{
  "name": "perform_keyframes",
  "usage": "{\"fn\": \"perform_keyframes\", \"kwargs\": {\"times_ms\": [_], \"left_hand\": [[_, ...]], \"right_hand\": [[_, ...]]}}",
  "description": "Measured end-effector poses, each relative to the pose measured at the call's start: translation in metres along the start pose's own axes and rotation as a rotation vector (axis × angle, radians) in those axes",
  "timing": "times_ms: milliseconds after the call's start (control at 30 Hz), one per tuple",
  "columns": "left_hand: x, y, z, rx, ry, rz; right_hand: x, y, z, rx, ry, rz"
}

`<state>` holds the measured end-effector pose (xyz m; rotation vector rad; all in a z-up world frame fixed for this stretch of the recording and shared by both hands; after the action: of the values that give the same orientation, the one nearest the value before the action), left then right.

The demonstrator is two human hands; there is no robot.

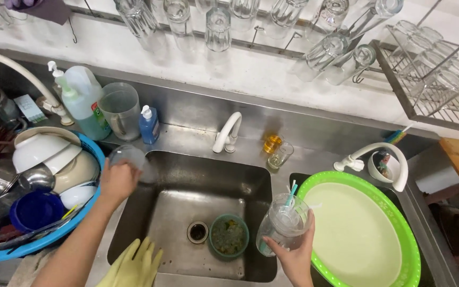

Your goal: Washing and rinsing plastic cups in a sink using a brush.

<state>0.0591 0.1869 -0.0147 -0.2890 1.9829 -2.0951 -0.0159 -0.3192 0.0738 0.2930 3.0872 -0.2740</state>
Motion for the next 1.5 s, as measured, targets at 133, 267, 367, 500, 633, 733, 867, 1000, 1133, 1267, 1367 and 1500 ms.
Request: {"fn": "perform_keyframes", "kwargs": {"times_ms": [133,267,367,500,633,733,867,1000,1133,1267,1367,1500], "left_hand": [[0.039,-0.071,0.043,0.871,-0.229,0.154],[0.034,-0.032,0.069,1.388,-0.502,0.112],[0.043,-0.019,0.098,1.743,-0.855,-0.029],[0.059,-0.032,0.132,1.919,-0.931,-0.205],[0.051,-0.012,0.145,1.98,-0.888,-0.268],[0.053,-0.043,0.149,1.785,-0.839,-0.392],[0.059,-0.102,0.152,1.856,-0.679,-0.431],[0.063,-0.097,0.147,2.18,-0.566,-0.319],[0.069,0.043,0.128,0.575,-0.567,-0.397],[0.042,0.07,0.12,0.825,-0.548,-0.211],[0.011,0.034,0.115,0.916,-0.43,-0.054],[0.024,-0.064,0.116,1.921,-0.525,-0.244]], "right_hand": [[0.005,0.003,-0.013,-0.001,0.075,-0.005],[0.006,0.004,-0.013,0.019,0.109,0.011],[0.006,0.001,-0.011,0.014,0.039,0.013],[0.005,-0.007,-0.006,-0.006,-0.031,0.027],[0.003,-0.017,-0.005,0.008,-0.037,0.026],[0.003,-0.021,-0.008,0.016,-0.015,0.03],[0.001,-0.023,-0.003,0.003,-0.073,0.05],[0.0,-0.021,-0.003,0.018,-0.07,0.072],[-0.002,-0.016,-0.002,0.029,-0.076,0.049],[-0.006,-0.012,0.003,-0.013,-0.136,0.052],[-0.004,-0.01,-0.001,0.034,-0.143,0.065],[-0.002,-0.009,-0.009,-0.039,-0.132,0.071]]}}
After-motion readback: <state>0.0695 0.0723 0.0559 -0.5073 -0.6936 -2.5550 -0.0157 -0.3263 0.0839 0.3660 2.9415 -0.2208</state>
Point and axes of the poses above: each hand's wrist, its own x-axis away from the middle knuckle, its own y-axis out of the palm, z = x × y, the point moved 3 cm from there along -x, towards the middle knuckle
